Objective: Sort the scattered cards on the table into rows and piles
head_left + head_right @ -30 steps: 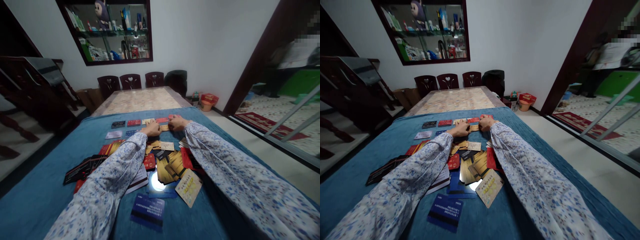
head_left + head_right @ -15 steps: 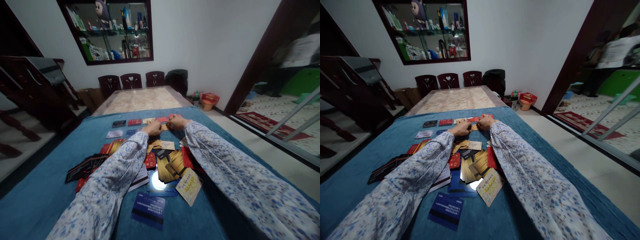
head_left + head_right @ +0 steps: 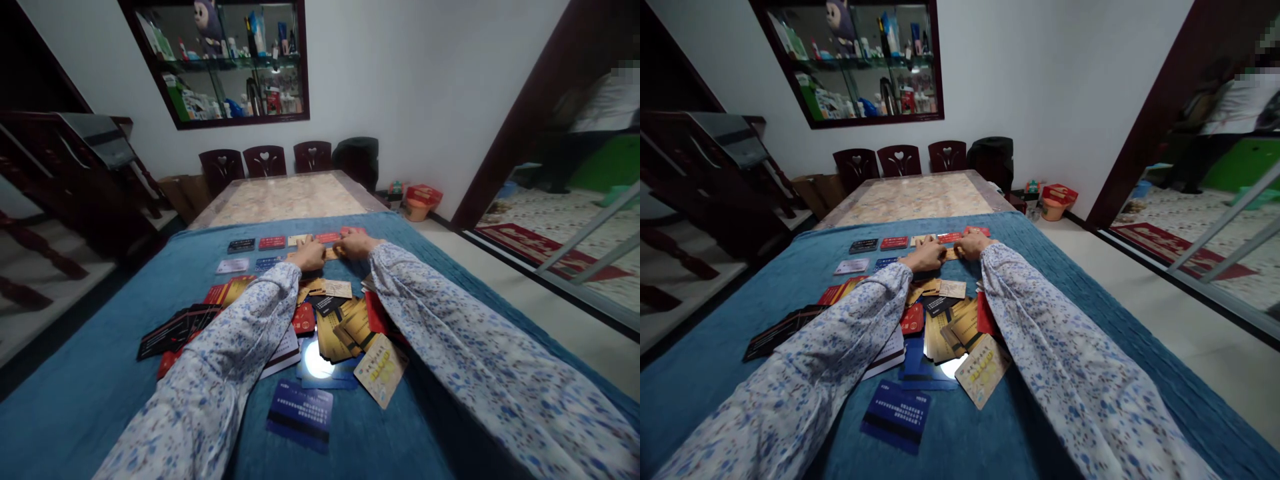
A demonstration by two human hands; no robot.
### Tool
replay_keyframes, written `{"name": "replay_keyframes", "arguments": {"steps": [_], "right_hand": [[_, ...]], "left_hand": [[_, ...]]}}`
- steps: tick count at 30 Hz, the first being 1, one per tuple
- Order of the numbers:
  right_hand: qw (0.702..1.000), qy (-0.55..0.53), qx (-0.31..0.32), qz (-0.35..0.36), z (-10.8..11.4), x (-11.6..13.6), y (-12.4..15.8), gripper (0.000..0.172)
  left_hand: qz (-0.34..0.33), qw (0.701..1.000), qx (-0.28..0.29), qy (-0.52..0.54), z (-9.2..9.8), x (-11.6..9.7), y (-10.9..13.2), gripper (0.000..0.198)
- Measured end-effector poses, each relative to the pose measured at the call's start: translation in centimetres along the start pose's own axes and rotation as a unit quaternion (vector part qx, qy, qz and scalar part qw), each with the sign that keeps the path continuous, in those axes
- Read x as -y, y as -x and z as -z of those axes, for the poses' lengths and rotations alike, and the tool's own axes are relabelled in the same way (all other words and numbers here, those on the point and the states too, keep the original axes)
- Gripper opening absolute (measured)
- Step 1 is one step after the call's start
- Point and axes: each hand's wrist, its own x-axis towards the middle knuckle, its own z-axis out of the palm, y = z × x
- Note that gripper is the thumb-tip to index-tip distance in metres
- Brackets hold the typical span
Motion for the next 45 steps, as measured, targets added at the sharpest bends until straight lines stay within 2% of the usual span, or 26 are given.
{"name": "replay_keyframes", "arguments": {"steps": [5, 9, 14, 25, 35, 41, 45], "right_hand": [[1.000, 0.008, -0.004, 0.012, -0.2, 0.0, 0.1, 0.044], [1.000, -0.006, -0.012, -0.015, -0.5, 0.0, 0.3, 0.048], [1.000, -0.011, 0.000, -0.009, -0.4, 0.2, 0.5, 0.048], [0.999, -0.022, 0.007, -0.028, 1.0, 0.7, 1.7, 0.045], [0.998, -0.013, -0.055, -0.003, 3.0, 2.4, 3.0, 0.049], [0.993, -0.022, -0.100, 0.052, 3.5, 4.8, 3.3, 0.039], [0.990, -0.040, -0.112, 0.080, 3.8, 7.0, 3.5, 0.039]], "left_hand": [[0.006, 1.000, -0.007, 0.000, -0.3, -0.1, 0.2, 0.029], [-0.005, 1.000, -0.017, 0.013, -0.6, 0.1, 0.5, 0.029], [-0.008, 0.999, -0.029, 0.012, -0.1, 0.7, 1.3, 0.032], [-0.015, 0.998, -0.063, 0.018, 0.9, 4.5, 4.0, 0.032], [0.006, 0.995, -0.099, 0.029, 1.3, 7.7, 8.3, 0.032], [0.017, 0.993, -0.113, 0.042, 0.5, 8.5, 11.7, 0.029], [0.029, 0.991, -0.124, 0.047, -0.5, 8.8, 13.9, 0.029]]}}
